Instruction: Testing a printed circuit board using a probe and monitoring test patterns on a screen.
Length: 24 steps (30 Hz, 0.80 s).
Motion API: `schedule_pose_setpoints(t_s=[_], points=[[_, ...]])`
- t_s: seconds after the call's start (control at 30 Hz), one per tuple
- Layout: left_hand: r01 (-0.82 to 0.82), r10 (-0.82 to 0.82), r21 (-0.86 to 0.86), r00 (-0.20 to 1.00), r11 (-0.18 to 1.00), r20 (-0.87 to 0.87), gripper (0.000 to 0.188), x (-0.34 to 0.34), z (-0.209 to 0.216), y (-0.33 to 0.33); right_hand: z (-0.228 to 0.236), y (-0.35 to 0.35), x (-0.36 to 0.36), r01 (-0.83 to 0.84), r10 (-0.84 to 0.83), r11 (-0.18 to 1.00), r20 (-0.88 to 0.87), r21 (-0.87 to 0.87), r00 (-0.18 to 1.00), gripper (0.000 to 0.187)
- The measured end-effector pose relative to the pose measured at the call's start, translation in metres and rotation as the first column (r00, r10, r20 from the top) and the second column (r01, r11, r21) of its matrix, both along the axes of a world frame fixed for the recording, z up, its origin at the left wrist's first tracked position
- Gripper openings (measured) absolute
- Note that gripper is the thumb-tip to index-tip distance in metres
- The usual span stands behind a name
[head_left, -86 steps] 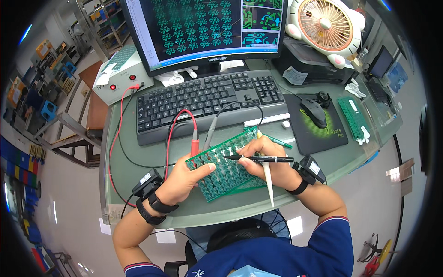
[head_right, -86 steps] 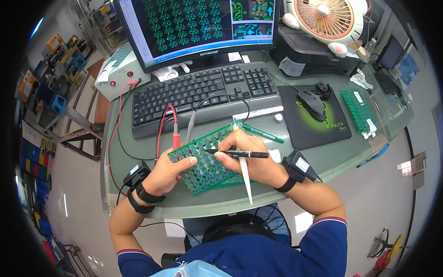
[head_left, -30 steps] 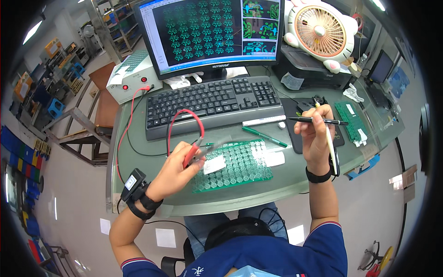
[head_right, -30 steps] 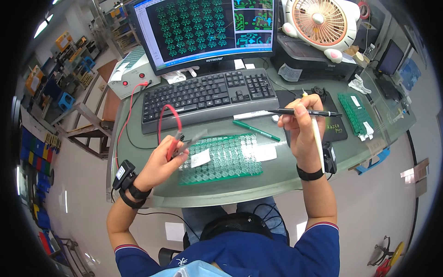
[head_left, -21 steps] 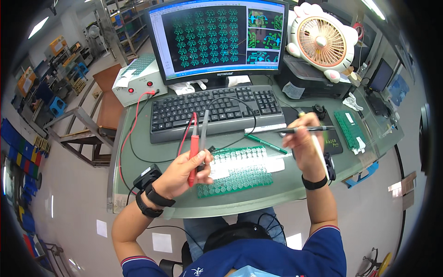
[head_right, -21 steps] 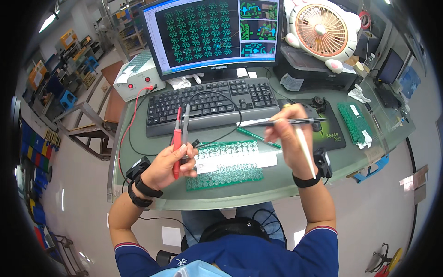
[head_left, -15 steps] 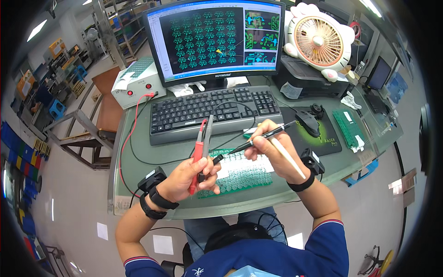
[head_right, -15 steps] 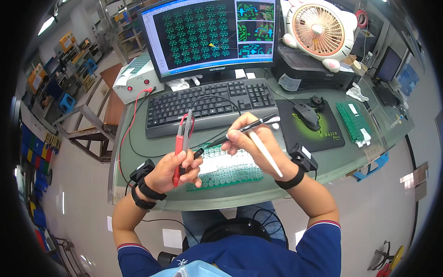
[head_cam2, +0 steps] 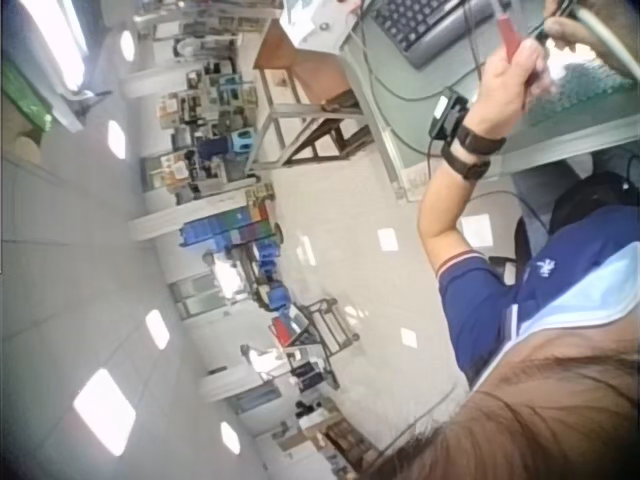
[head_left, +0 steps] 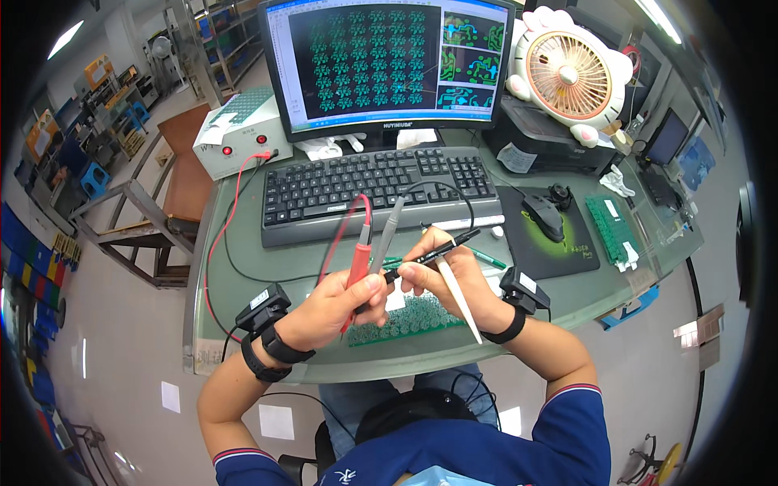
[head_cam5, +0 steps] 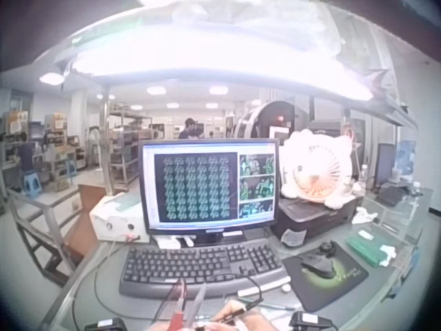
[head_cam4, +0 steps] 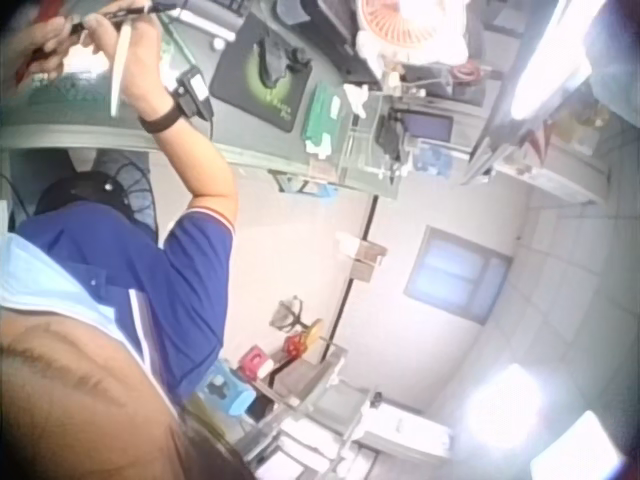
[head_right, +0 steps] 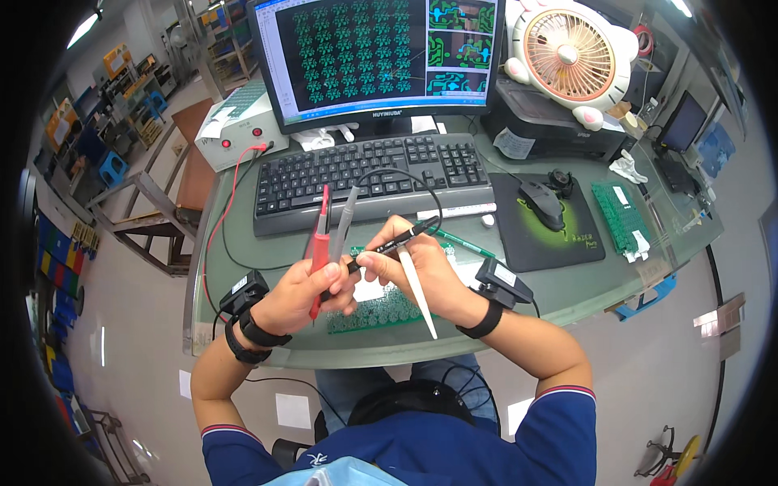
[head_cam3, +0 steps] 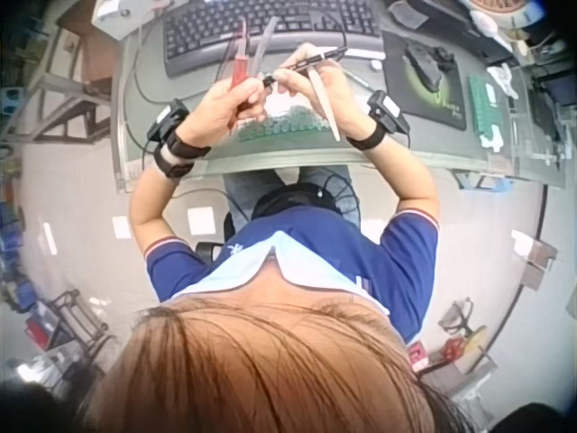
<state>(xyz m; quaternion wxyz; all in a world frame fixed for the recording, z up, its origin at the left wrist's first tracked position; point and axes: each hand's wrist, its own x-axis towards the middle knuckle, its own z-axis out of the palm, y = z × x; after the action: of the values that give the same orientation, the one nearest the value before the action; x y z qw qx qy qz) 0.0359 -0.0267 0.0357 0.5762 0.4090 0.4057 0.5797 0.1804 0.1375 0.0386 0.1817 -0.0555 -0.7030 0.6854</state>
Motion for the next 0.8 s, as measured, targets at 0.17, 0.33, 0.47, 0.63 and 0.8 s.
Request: schedule_pose_setpoints(t_s=[0.17, 0.33, 0.47, 0.63, 0.8], points=[[-0.239, 0.248, -0.118, 0.966, 0.964, 0.068, 0.031, -0.004, -0.007, -0.002, -0.007, 0.01, -0.003, 0.097, -0.076, 0.989, -0.175, 0.113, 0.982, 0.022], [-0.508, 0.553, -0.227, 0.798, 0.831, 0.239, 0.027, -0.037, -0.014, -0.007, 0.022, 0.083, 0.022, 0.148, -0.355, 0.555, 0.072, 0.819, 0.932, 0.028], [-0.437, 0.384, -0.024, 0.759, 0.899, 0.525, 0.032, -0.045, -0.023, -0.01, 0.015, 0.103, 0.019, -0.088, -0.599, 0.19, 0.186, 0.978, 0.779, 0.028], [-0.215, 0.206, 0.039, 0.966, 0.976, 0.159, 0.061, -0.05, -0.02, -0.017, 0.006, 0.049, 0.023, -0.039, 0.011, 0.649, 0.042, 0.76, 0.999, 0.029], [-0.086, 0.083, -0.047, 0.995, 0.995, -0.057, 0.06, -0.056, -0.026, -0.022, -0.017, 0.01, 0.031, -0.201, 0.121, 0.926, 0.251, 0.321, 0.96, 0.015]])
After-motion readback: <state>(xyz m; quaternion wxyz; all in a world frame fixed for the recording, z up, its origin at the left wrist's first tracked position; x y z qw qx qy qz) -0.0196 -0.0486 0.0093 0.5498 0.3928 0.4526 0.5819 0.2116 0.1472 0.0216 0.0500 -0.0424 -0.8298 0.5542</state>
